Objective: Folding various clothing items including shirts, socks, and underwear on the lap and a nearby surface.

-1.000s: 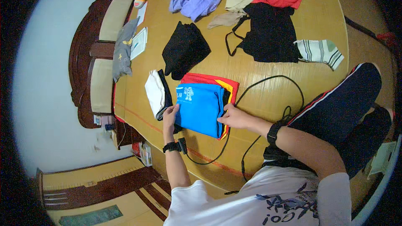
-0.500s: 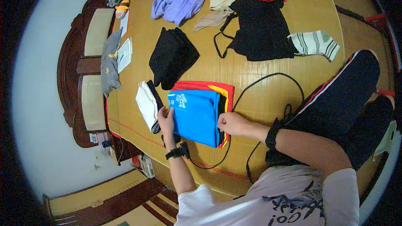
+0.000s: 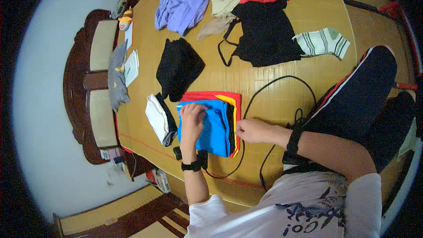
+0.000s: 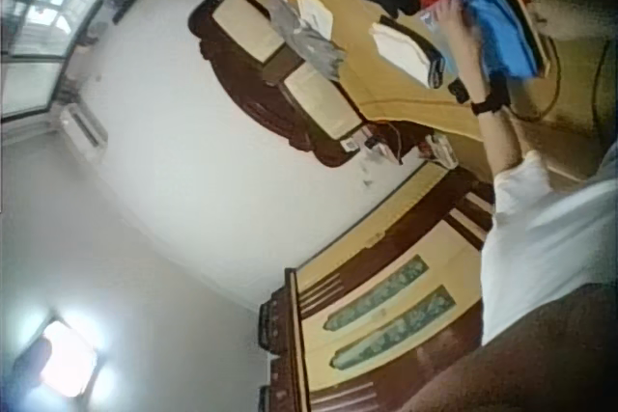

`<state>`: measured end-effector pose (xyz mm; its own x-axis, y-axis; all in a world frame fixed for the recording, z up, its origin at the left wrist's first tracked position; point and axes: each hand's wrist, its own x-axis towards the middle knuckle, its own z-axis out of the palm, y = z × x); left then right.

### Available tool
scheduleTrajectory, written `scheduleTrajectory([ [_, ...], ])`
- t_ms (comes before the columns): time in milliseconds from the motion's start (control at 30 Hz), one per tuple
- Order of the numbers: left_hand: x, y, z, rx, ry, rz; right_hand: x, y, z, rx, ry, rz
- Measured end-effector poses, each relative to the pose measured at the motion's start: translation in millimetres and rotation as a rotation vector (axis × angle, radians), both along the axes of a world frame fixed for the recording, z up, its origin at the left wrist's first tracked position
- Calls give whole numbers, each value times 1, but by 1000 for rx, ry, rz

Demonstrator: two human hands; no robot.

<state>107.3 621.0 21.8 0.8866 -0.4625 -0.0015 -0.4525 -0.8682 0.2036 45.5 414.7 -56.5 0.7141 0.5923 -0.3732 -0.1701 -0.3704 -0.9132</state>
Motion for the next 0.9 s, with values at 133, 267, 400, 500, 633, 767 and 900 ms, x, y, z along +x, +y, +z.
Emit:
scheduleTrajectory([
  [133,5,-3,-14,-181,40,56,8,-15,-5,-5,15,-22],
  [267,-10,-16,-46,-130,-39,167,4,-31,-2,-5,-14,-42],
  [400,-21,-42,-58,-258,-96,274,9,-43,-42,-50,13,-10],
  [500,-33,-43,-81,-57,-84,248,12,-46,-46,181,319,-83],
  [633,-34,-21,-70,-314,-95,411,17,-60,-27,72,206,-38],
  [767,-54,73,-71,41,-563,759,29,-96,-45,147,230,-93],
  [900,-126,197,-77,443,15,1335,41,-113,-31,309,304,-239],
])
